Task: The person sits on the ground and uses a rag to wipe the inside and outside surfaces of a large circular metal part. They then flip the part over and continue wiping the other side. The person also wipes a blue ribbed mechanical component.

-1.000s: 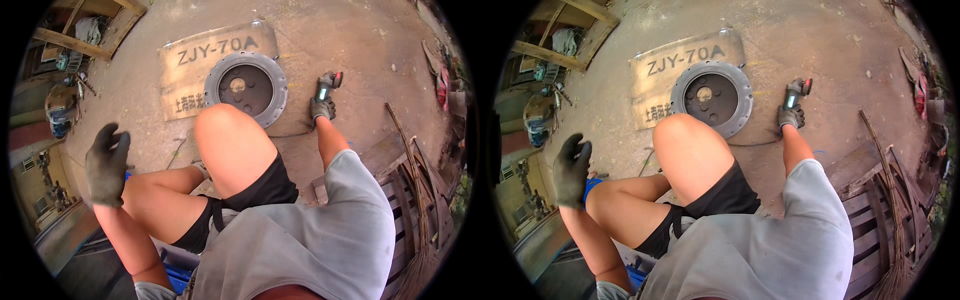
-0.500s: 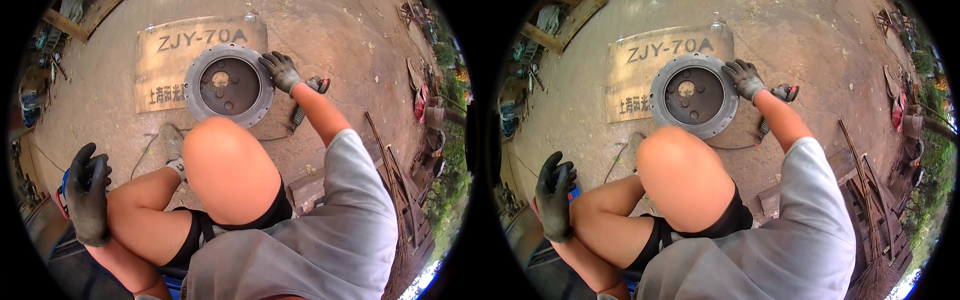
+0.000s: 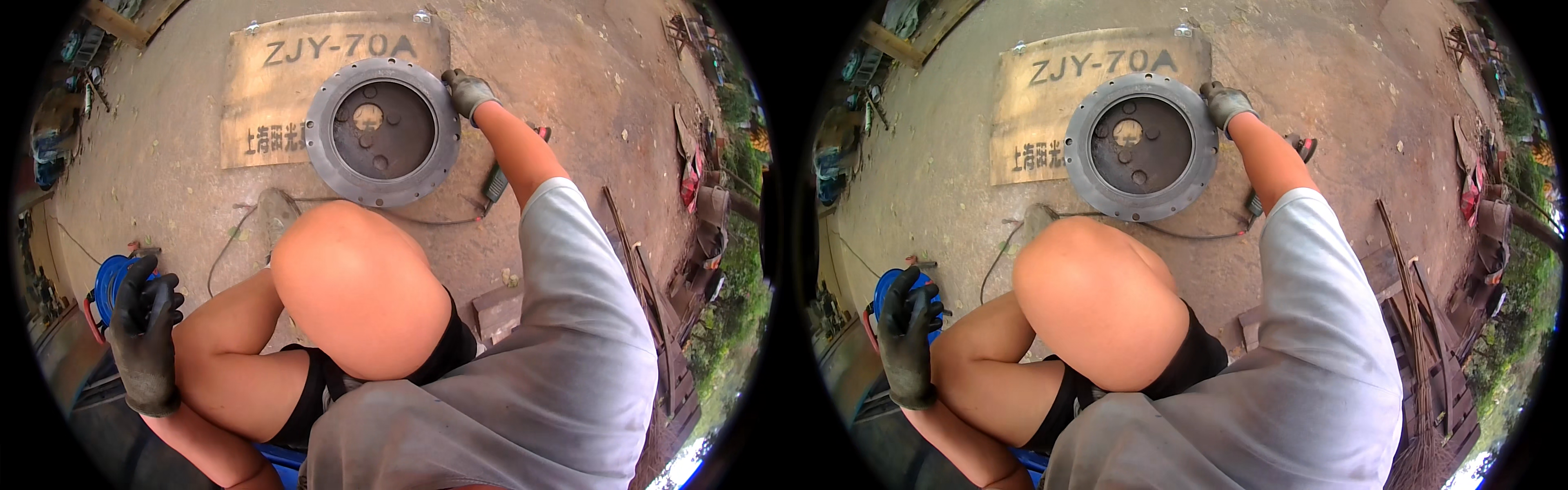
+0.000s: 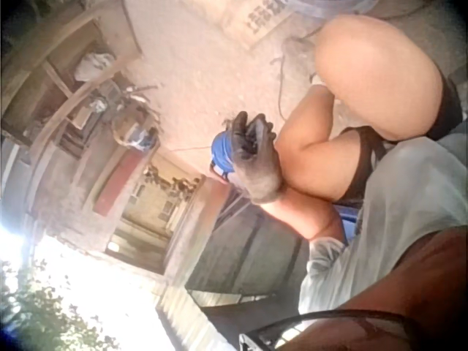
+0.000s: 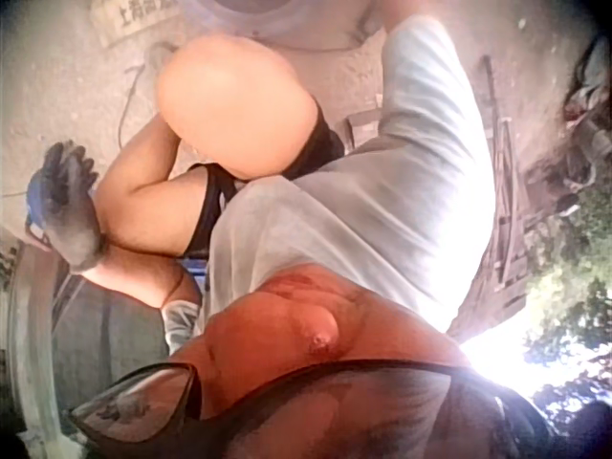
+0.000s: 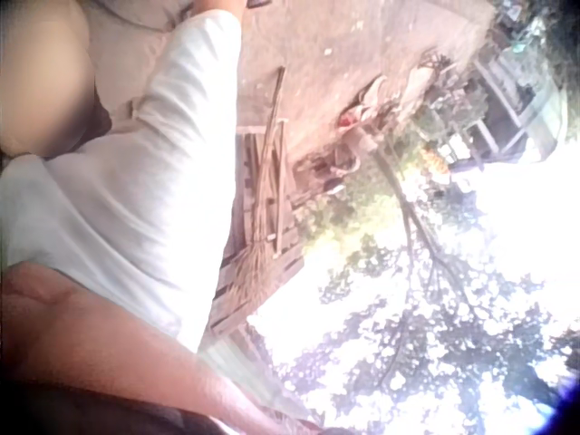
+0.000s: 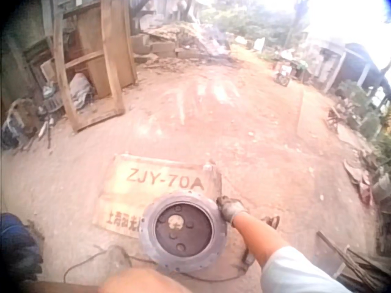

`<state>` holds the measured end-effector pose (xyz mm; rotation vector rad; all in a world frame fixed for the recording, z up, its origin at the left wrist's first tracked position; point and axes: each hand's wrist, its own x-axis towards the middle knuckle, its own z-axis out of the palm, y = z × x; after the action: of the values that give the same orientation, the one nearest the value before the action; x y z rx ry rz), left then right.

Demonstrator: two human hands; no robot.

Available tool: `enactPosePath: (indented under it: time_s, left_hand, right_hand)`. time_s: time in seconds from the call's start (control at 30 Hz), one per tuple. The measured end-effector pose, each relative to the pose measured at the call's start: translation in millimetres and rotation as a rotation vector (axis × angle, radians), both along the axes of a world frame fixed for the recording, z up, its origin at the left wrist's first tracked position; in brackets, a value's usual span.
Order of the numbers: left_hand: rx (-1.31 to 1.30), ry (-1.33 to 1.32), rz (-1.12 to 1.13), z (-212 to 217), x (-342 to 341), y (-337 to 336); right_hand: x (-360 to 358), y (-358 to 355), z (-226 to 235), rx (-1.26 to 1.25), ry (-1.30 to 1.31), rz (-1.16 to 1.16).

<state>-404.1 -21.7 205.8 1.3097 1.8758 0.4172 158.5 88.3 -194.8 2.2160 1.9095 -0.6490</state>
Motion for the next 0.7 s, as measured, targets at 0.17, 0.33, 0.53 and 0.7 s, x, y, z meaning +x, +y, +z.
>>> enactPosePath:
  time_s: [0.17,0.33,0.53,0.7]
  left_hand:
    - [-0.004,0.043,0.009,-3.8,-1.2,-1.9]
    - [-0.036,-0.023,-0.029,-4.0,-17.3,-4.2]
    - [-0.058,-0.018,-0.066,-4.5,-24.9,-3.1]
    - [-0.085,0.059,-0.095,-5.4,-11.9,11.8]
  right_hand:
    - [1.1,-18.5,-2.8,0.087,0.102,-0.116]
    - [10.6,-74.0,-2.7,-0.087,0.018,-0.143]
    - [-20.2,-184.4,-8.0,-0.302,0.118,-0.351]
    - [-72.0,-254.4,-15.4,-0.199,0.282,-0.509]
